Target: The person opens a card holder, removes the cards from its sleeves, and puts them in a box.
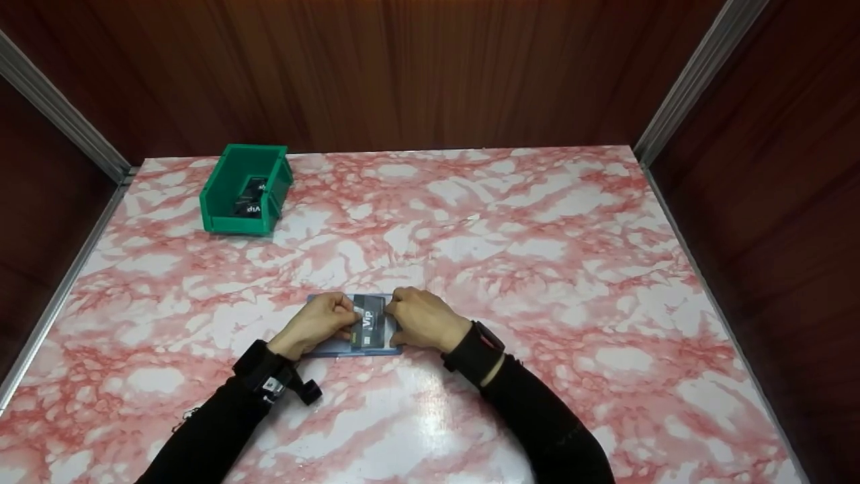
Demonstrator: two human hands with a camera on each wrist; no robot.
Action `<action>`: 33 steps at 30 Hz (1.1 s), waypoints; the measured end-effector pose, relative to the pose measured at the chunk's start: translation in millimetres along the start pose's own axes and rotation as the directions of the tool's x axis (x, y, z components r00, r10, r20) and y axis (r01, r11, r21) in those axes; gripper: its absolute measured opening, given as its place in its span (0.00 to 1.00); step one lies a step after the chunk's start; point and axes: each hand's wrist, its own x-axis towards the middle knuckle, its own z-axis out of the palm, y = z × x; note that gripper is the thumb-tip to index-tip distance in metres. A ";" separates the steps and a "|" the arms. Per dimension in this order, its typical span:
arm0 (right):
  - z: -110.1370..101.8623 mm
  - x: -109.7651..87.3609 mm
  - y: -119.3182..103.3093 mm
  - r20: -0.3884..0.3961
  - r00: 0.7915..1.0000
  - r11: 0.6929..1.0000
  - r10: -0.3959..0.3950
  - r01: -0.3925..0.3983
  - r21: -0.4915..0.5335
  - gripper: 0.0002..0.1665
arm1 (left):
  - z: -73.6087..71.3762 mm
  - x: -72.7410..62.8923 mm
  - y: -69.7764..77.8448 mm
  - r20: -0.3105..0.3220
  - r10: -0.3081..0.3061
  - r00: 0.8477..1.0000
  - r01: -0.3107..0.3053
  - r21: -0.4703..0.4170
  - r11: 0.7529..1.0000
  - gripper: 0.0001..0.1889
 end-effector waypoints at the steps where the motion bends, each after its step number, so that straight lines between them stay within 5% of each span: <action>1: 0.1 -0.1 0.0 0.000 1.000 1.000 0.000 0.000 0.001 0.28 | -0.1 0.1 -0.3 0.001 0.002 1.000 -0.002 -0.002 1.000 0.06; 33: -0.4 0.3 0.4 0.020 1.000 1.000 0.016 -0.016 -0.004 0.27 | -2.8 -1.1 -3.0 -0.039 0.019 0.999 -0.022 -0.071 0.997 0.07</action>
